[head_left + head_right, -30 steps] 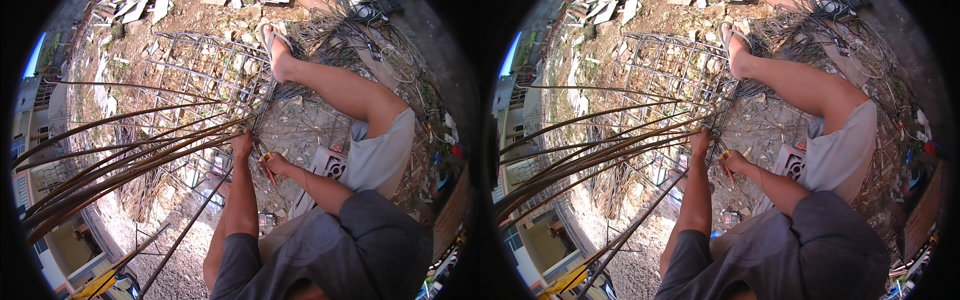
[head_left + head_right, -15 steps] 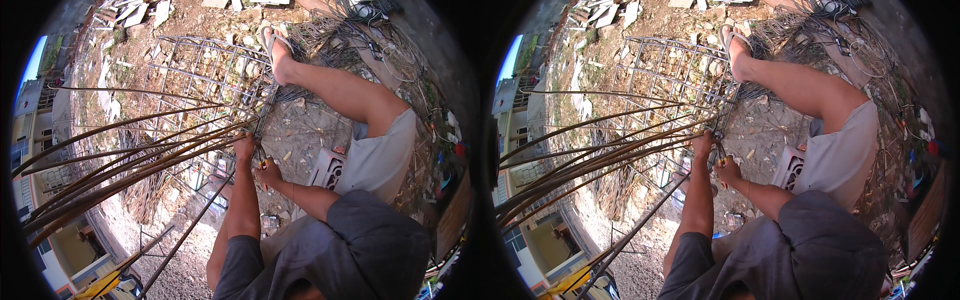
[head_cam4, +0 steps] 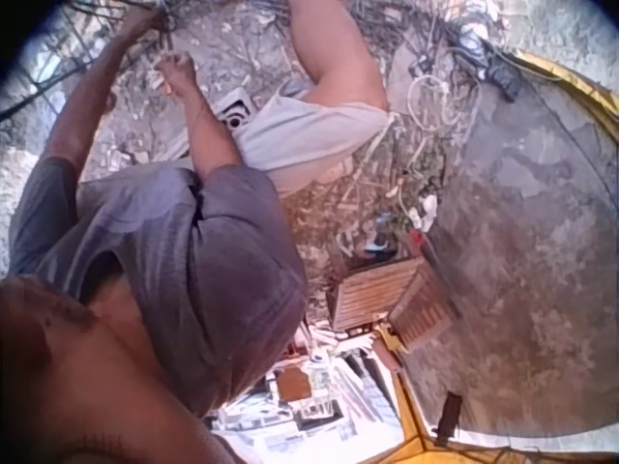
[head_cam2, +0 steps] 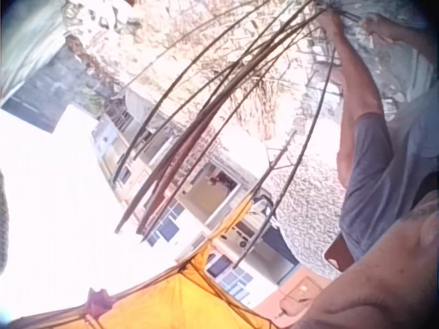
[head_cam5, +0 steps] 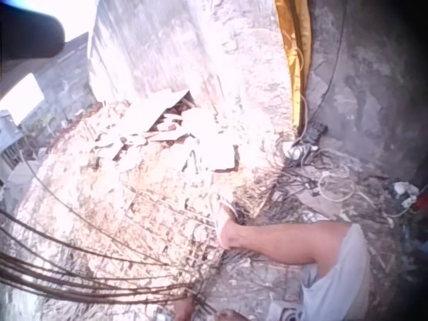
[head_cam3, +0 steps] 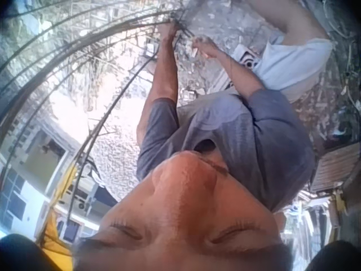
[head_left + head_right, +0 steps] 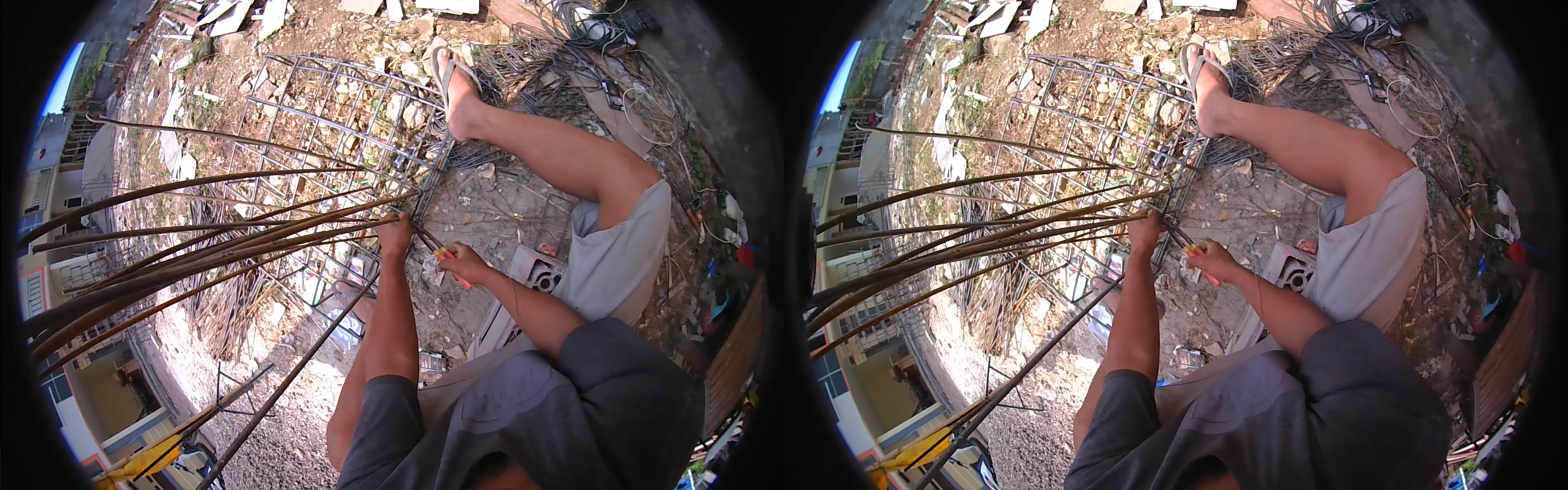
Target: The person sits on the ground at a construction site and uses pliers to tie wire around the intersections of a rebar cage. They repeatedly wrap wire and twist it to secure the rebar rods together.
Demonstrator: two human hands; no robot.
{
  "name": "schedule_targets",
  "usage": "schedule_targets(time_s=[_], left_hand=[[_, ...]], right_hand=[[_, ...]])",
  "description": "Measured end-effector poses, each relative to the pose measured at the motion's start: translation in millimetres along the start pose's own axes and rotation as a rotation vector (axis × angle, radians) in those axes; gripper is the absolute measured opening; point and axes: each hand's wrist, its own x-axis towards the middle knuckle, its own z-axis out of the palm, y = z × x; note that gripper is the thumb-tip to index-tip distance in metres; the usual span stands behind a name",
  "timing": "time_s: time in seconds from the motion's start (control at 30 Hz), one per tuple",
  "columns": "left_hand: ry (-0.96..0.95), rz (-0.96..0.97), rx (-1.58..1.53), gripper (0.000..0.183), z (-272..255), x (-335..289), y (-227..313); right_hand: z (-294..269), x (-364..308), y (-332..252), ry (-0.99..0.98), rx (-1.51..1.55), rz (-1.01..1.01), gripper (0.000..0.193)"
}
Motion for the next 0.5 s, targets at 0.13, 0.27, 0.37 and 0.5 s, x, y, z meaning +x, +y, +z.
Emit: schedule_targets(time_s=[0.13, 0.27, 0.37, 0.5], left_hand=[[0.071, 0.070, 0.139, 0.034, 16.5, 8.6, 4.9], [0.107, 0.100, 0.179, 0.026, 9.5, 9.2, -3.1], [0.099, 0.103, 0.214, 0.033, 8.0, 10.4, 0.4], [0.083, 0.116, 0.306, 0.043, 9.0, 4.0, 15.1]], right_hand=[[7.8, -11.2, 27.5, 0.611, -0.772, -0.284, 0.043], [0.8, -10.9, -2.1, 0.259, -0.640, -0.003, 0.046], [-5.8, -1.7, -7.6, -0.134, -0.128, 0.254, 0.046], [-12.5, 5.2, 10.6, -0.610, 0.998, 0.532, 0.048]])
